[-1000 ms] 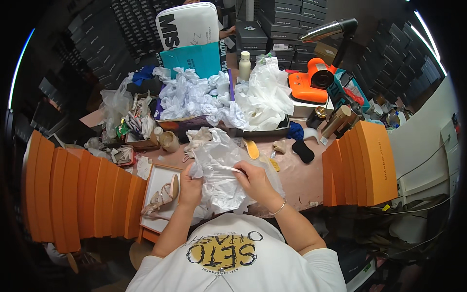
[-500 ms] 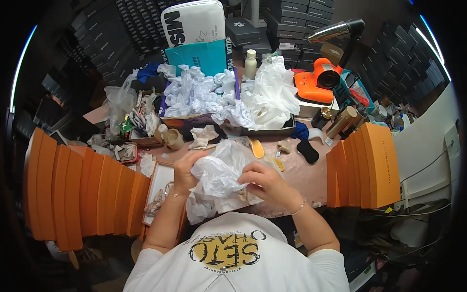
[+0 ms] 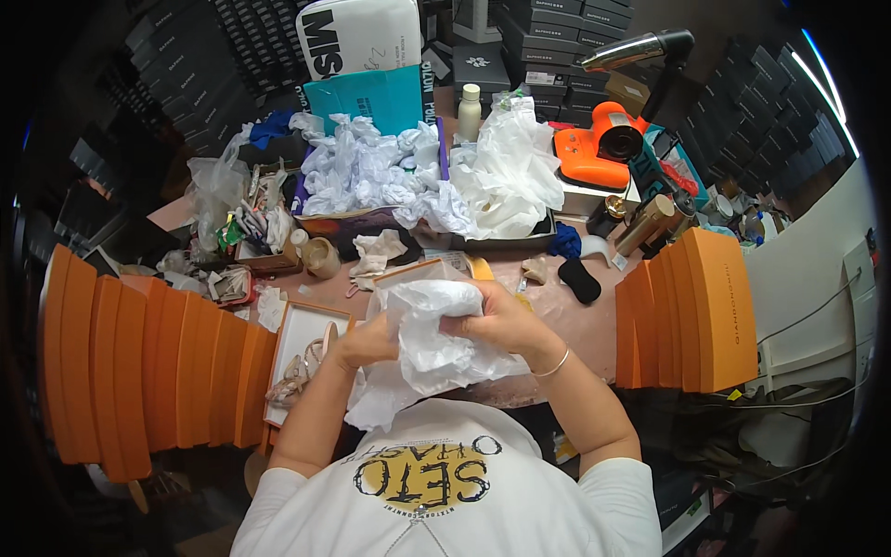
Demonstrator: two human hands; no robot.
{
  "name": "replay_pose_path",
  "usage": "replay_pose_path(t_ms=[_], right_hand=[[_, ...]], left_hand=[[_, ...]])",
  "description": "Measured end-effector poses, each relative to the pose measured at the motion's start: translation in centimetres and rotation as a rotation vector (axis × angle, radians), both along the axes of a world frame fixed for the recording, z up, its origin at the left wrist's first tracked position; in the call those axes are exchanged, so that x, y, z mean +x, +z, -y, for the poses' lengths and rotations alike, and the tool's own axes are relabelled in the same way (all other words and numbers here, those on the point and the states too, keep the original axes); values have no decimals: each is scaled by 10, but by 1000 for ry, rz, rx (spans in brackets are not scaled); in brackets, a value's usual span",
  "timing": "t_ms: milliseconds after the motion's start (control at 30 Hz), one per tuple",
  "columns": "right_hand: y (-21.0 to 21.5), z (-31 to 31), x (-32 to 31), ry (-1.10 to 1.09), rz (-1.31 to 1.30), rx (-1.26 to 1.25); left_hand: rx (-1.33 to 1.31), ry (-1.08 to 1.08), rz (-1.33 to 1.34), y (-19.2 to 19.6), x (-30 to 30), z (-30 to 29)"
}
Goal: Cleaning shoes with a sponge and packing them into boxes with tissue paper.
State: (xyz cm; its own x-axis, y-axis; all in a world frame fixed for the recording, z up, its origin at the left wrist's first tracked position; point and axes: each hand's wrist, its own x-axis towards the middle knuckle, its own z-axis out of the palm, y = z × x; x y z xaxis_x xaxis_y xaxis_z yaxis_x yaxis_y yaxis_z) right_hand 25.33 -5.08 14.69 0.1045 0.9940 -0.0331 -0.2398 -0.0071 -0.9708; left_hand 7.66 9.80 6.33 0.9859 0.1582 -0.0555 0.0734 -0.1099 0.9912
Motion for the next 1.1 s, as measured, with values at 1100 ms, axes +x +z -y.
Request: replay_pose_path(t_ms=[1100], right_hand=[[-84, -24, 37, -872, 5, 176]], left_hand=[[-855, 1104, 202, -38, -75, 67]])
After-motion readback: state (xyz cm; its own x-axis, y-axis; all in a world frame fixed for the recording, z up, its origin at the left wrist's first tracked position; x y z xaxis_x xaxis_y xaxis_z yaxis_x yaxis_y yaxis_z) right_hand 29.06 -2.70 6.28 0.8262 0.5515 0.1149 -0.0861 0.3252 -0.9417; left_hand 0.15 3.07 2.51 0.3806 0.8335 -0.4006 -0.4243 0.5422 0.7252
